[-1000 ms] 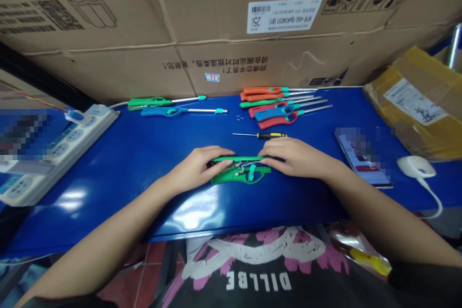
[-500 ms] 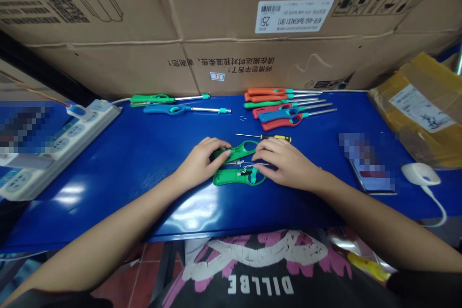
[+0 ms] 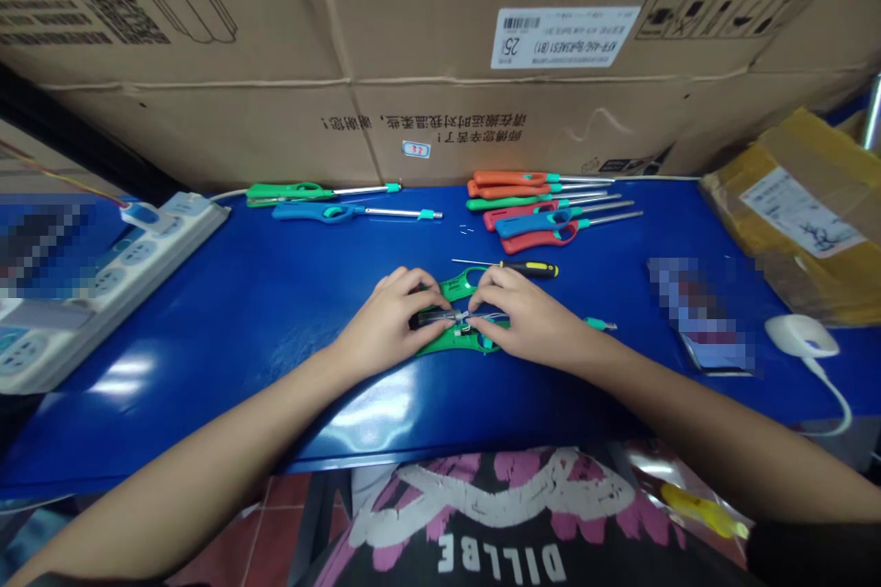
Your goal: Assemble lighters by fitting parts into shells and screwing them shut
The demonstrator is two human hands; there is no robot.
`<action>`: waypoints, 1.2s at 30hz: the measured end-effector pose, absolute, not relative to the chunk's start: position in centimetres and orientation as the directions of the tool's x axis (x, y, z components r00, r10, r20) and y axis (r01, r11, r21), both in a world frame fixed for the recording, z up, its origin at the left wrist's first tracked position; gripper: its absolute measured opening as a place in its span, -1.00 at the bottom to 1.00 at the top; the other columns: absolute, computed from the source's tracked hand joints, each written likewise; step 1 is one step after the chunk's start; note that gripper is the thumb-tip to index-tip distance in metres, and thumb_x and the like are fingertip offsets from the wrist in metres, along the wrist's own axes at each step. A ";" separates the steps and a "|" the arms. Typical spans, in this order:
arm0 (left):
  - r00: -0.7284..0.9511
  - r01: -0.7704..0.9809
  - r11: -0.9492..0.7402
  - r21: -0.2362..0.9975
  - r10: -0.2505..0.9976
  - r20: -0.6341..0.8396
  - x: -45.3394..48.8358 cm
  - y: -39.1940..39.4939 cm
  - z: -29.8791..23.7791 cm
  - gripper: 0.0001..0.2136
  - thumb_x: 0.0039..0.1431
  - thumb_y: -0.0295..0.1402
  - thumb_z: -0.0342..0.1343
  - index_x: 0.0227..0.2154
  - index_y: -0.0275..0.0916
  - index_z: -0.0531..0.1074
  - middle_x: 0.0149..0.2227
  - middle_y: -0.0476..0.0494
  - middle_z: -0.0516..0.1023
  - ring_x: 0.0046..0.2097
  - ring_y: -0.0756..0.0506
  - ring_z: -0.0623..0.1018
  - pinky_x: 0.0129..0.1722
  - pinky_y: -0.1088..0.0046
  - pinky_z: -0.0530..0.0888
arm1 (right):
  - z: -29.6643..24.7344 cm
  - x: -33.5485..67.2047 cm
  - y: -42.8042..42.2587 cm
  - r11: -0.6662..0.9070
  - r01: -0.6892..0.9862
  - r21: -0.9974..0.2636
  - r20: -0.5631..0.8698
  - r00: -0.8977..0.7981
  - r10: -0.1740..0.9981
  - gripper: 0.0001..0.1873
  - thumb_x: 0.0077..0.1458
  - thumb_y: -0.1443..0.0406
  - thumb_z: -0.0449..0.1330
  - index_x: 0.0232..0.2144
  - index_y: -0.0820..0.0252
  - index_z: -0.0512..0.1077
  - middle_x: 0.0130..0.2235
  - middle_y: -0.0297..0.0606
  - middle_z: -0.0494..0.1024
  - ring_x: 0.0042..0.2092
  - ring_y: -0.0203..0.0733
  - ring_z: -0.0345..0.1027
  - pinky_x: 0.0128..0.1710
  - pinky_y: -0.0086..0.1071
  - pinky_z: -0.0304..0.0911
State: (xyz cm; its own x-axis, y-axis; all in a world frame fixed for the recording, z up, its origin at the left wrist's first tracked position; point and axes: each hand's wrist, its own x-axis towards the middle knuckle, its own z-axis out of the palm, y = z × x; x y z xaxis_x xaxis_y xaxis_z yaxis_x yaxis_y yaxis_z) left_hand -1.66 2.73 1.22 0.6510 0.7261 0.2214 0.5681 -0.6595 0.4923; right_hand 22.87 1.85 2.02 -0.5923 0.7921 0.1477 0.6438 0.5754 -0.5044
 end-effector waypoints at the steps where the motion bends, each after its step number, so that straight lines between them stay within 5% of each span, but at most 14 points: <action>1: 0.651 0.567 -0.657 0.496 0.727 0.219 -1.6 2.7 1.2 -0.81 0.36 -0.20 0.16 -0.15 -0.17 0.56 -0.08 -0.17 0.50 -0.08 -0.15 0.44 -0.05 0.24 0.37 | 1.8 22.7 1.8 0.570 0.636 -0.520 0.145 -0.592 0.793 -0.95 0.27 0.30 0.22 -0.25 0.15 0.48 -0.19 -0.21 0.44 -0.09 -0.11 0.37 -0.02 -0.21 0.34; 10: 0.679 0.550 -0.679 0.486 0.702 0.212 -1.3 2.2 1.3 -0.78 0.40 -0.18 0.10 -0.08 -0.15 0.55 -0.08 -0.16 0.51 -0.10 -0.14 0.43 -0.08 0.26 0.34 | 1.3 22.6 1.5 0.587 0.617 -0.524 0.141 -0.617 0.774 -0.90 0.34 0.36 0.09 -0.28 0.15 0.37 -0.22 -0.22 0.48 -0.13 -0.11 0.33 -0.06 -0.19 0.20; 23: 0.711 0.521 -0.730 0.442 0.658 0.248 -1.1 1.9 2.3 -0.79 0.44 -0.20 0.06 -0.07 -0.14 0.54 -0.12 -0.07 0.65 -0.13 -0.10 0.49 -0.16 0.30 0.27 | 2.3 23.8 1.7 0.702 0.543 -0.461 0.263 -0.672 0.692 -0.78 0.37 0.25 0.12 -0.33 0.13 0.49 -0.35 -0.31 0.57 -0.21 -0.14 0.27 -0.13 -0.20 0.06; 30: 0.712 0.517 -0.729 0.448 0.657 0.246 -1.4 2.0 2.3 -0.81 0.42 -0.23 0.10 -0.10 -0.17 0.56 -0.17 -0.08 0.64 -0.15 -0.11 0.50 -0.17 0.31 0.28 | 2.6 25.2 2.6 0.760 0.525 -0.382 0.248 -0.734 0.632 -0.73 0.38 0.27 0.07 -0.36 0.15 0.48 -0.36 -0.29 0.56 -0.20 -0.13 0.25 -0.06 -0.18 0.07; 36: 0.723 0.435 -0.731 0.526 0.631 0.280 -1.6 1.8 2.6 -0.86 0.35 -0.26 0.16 -0.18 -0.20 0.55 -0.24 -0.05 0.63 -0.20 -0.08 0.51 -0.14 0.33 0.34 | 3.3 26.4 3.2 0.713 0.544 -0.442 0.134 -0.746 0.652 -0.83 0.34 0.22 0.15 -0.26 0.14 0.50 -0.23 -0.27 0.58 -0.14 -0.13 0.32 -0.04 -0.19 0.06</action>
